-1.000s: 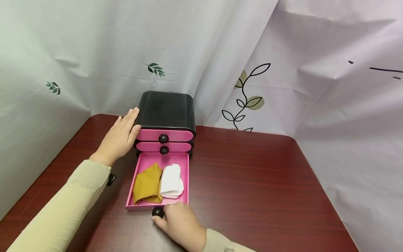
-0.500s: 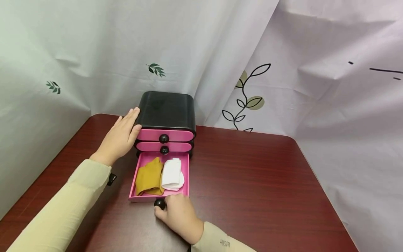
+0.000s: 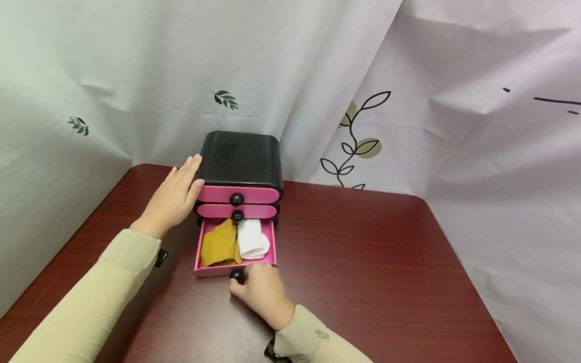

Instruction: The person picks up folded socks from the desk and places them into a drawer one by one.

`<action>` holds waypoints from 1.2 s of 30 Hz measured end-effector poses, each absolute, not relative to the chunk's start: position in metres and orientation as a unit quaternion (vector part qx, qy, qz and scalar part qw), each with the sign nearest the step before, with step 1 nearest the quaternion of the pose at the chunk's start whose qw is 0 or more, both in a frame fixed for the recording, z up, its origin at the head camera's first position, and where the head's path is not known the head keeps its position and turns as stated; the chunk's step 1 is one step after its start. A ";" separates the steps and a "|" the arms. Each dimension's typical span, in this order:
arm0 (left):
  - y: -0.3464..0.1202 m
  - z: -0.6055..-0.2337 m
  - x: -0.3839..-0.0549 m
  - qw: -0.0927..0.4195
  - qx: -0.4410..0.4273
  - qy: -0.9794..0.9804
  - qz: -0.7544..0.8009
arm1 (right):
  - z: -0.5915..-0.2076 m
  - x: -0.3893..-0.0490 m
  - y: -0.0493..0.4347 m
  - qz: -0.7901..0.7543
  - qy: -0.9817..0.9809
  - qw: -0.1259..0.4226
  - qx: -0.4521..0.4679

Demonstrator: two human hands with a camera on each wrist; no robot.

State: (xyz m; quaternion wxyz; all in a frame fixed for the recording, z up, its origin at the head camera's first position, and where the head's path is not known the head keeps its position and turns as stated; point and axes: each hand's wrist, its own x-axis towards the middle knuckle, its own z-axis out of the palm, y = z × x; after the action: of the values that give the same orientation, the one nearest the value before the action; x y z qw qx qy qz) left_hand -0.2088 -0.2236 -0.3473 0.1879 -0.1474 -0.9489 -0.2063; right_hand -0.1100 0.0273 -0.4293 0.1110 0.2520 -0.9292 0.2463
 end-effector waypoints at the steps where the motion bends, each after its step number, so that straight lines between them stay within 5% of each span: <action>1: -0.224 -0.347 -0.209 0.188 -0.148 -0.949 -0.207 | -0.429 -0.112 0.027 0.255 -0.928 0.109 0.248; 22: -0.226 -0.348 -0.212 0.180 -0.157 -0.948 -0.212 | -0.427 -0.129 0.016 0.360 -0.908 0.073 0.200; 36: -0.229 -0.343 -0.209 0.163 -0.172 -0.949 -0.205 | -0.438 -0.142 0.016 0.378 -0.898 0.113 0.195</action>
State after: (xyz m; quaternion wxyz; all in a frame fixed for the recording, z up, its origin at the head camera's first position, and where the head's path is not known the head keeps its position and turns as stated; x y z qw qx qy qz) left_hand -0.2092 -0.2287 -0.3430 0.1631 -0.1724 -0.9495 -0.2054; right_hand -0.1420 0.0158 -0.4381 0.1130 0.1951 -0.8980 0.3778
